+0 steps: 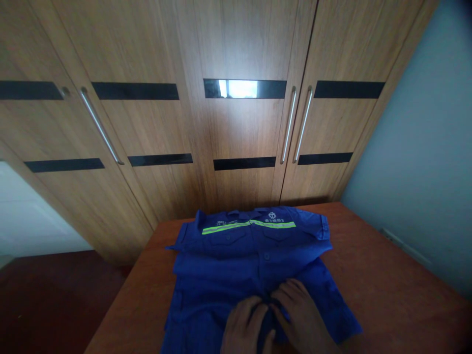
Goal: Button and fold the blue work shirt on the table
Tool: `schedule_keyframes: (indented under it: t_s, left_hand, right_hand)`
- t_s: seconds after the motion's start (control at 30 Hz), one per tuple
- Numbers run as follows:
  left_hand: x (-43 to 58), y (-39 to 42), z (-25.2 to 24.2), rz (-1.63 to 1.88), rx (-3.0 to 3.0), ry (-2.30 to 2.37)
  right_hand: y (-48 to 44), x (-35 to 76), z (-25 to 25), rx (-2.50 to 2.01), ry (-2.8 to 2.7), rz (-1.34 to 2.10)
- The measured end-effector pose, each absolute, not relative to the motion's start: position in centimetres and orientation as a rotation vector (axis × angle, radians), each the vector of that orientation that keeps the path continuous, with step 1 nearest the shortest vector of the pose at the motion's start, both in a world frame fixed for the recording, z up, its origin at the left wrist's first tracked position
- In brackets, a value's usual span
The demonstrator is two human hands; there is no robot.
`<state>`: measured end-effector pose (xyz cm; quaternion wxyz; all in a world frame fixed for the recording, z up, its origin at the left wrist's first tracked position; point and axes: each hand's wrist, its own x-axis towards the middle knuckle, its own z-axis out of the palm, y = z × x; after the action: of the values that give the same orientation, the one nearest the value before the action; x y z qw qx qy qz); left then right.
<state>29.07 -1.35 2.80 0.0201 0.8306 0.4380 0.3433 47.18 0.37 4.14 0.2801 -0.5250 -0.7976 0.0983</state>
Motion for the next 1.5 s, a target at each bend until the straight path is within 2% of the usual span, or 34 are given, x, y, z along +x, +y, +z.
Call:
schedule_keyframes:
  t_s: [0.2, 0.53, 0.67, 0.83, 0.93, 1.2, 1.37, 1.5]
  left_hand:
    - [31.2, 0.5, 2.7, 0.924, 2.437, 1.529]
    - [31.7, 0.8, 4.9, 0.83, 2.261, 1.594]
    - [31.3, 1.4, 4.9, 0.797, 2.233, 1.569]
    - [30.7, 2.0, 5.2, 0.935, 2.125, 1.377]
    - [30.7, 1.9, 5.6, 1.012, 2.049, 1.293]
    - [30.2, 1.9, 6.2, 1.039, 1.988, 1.234]
    - [25.2, 1.5, 6.8, 1.095, 2.072, 1.294]
    - [20.7, 1.3, 6.1, 1.026, 2.265, 1.397]
  right_hand:
    - [0.8, 47.3, 4.3, -1.6, -1.957, 0.419]
    - [1.7, 46.9, 5.4, -1.429, -1.815, 0.675]
    - [1.6, 46.7, 4.9, -1.446, -1.896, 0.528]
    - [1.4, 46.3, 3.9, -1.47, -1.976, 0.186]
    - [1.5, 46.1, 3.7, -1.435, -2.02, 0.096]
    - [2.5, 47.1, 4.4, -1.431, -1.889, 0.119]
    - [3.2, 52.3, 5.4, -1.532, -1.616, 0.11]
    - [3.0, 54.8, 5.2, -1.521, -1.718, 0.129]
